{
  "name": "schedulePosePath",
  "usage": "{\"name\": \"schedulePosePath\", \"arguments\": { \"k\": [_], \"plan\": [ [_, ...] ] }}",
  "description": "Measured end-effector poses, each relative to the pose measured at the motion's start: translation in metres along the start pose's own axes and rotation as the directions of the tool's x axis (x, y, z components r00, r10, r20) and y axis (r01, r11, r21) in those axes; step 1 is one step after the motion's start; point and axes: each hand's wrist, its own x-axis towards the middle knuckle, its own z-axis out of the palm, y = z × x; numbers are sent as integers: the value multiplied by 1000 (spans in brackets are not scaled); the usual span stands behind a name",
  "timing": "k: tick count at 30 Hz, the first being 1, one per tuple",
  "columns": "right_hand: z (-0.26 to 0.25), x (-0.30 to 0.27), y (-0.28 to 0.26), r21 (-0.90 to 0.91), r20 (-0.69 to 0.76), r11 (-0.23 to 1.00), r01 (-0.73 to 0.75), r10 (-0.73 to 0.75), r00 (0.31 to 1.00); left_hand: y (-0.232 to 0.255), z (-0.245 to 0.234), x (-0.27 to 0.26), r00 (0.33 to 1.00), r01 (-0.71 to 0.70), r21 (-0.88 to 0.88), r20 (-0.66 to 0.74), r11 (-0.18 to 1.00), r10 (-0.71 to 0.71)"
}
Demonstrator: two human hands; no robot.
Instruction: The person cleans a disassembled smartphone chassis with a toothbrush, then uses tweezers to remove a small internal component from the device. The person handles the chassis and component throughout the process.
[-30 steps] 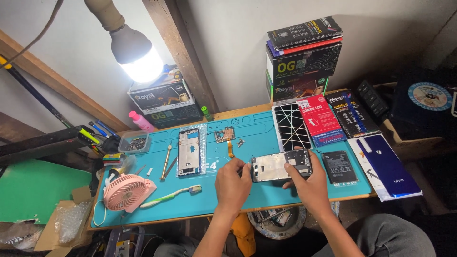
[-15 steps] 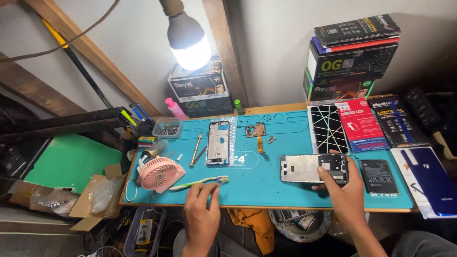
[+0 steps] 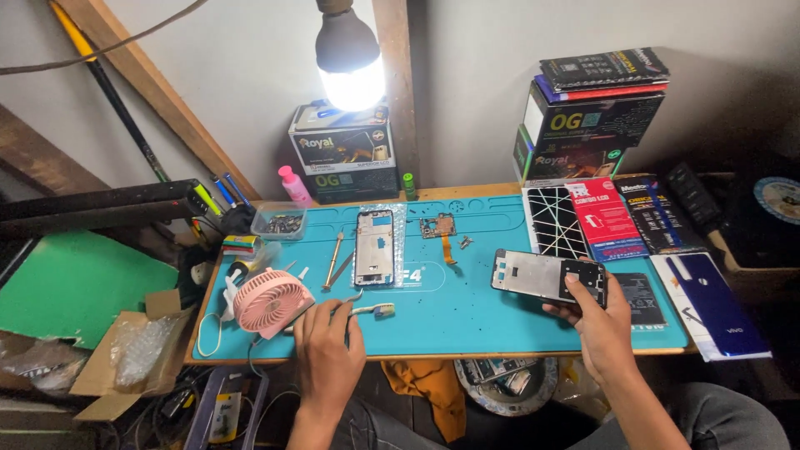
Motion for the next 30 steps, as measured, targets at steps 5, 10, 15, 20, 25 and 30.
{"name": "schedulePosePath", "arguments": {
  "k": [5,10,15,20,25,30],
  "plan": [
    [-6,-5,-4,63,-62,997,-35,39,997,-6,2,-7,1000,-3,11,8,1000,3],
    [-28,13,-8,164,-142,986,18,5,990,-9,7,-6,1000,5,41,5,999,-5],
    [-48,40,-24,298,-193,953,50,9,981,-10,11,-6,999,35,68,25,997,-37],
    [-55,59,-40,384,-192,923,32,46,980,-19,28,-12,998,53,121,7,991,-54],
    [-49,66,-55,439,-132,898,-39,108,985,-22,32,-14,997,68,138,23,988,-72],
    [-50,49,-82,430,24,881,-198,208,978,-22,40,-16,992,125,190,3,974,-128]
  ]
}}
